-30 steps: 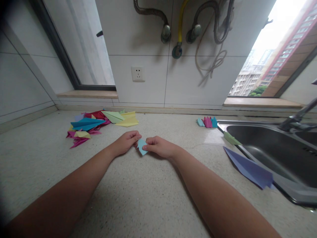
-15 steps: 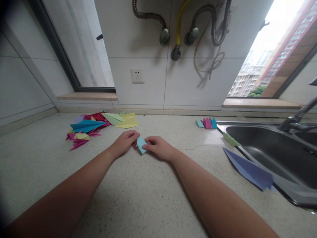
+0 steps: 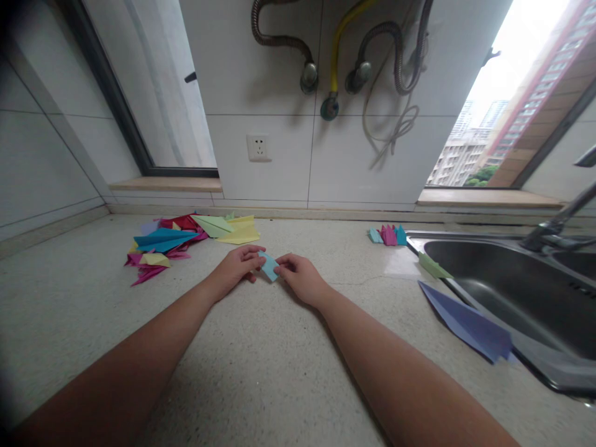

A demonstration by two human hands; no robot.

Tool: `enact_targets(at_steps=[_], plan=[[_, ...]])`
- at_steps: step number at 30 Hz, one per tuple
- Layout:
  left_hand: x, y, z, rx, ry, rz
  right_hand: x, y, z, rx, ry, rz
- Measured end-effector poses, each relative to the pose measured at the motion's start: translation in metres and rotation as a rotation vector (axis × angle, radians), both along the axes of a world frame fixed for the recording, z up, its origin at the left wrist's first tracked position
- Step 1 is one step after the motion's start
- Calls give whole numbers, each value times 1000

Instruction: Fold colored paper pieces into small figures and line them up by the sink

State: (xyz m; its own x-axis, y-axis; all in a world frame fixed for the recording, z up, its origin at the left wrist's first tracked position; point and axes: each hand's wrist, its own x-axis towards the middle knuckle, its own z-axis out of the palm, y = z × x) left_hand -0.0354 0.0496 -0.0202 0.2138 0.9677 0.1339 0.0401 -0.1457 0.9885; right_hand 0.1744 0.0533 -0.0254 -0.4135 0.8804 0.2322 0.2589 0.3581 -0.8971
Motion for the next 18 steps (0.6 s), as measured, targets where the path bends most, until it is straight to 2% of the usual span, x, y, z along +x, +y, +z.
enact_targets(at_steps=[3,12,15,18], plan=[[2,-1,-2,0,8,-45,0,0,-1,11,-12,-16],[4,3,-7,49,36,34,-3,4,-9,58,-49,-107],[5,4,-8,26,11,65,-3,-1,-6,149,-68,-169],[6,4,-9,25,-10,82,-3,-8,0,310,-175,-214]])
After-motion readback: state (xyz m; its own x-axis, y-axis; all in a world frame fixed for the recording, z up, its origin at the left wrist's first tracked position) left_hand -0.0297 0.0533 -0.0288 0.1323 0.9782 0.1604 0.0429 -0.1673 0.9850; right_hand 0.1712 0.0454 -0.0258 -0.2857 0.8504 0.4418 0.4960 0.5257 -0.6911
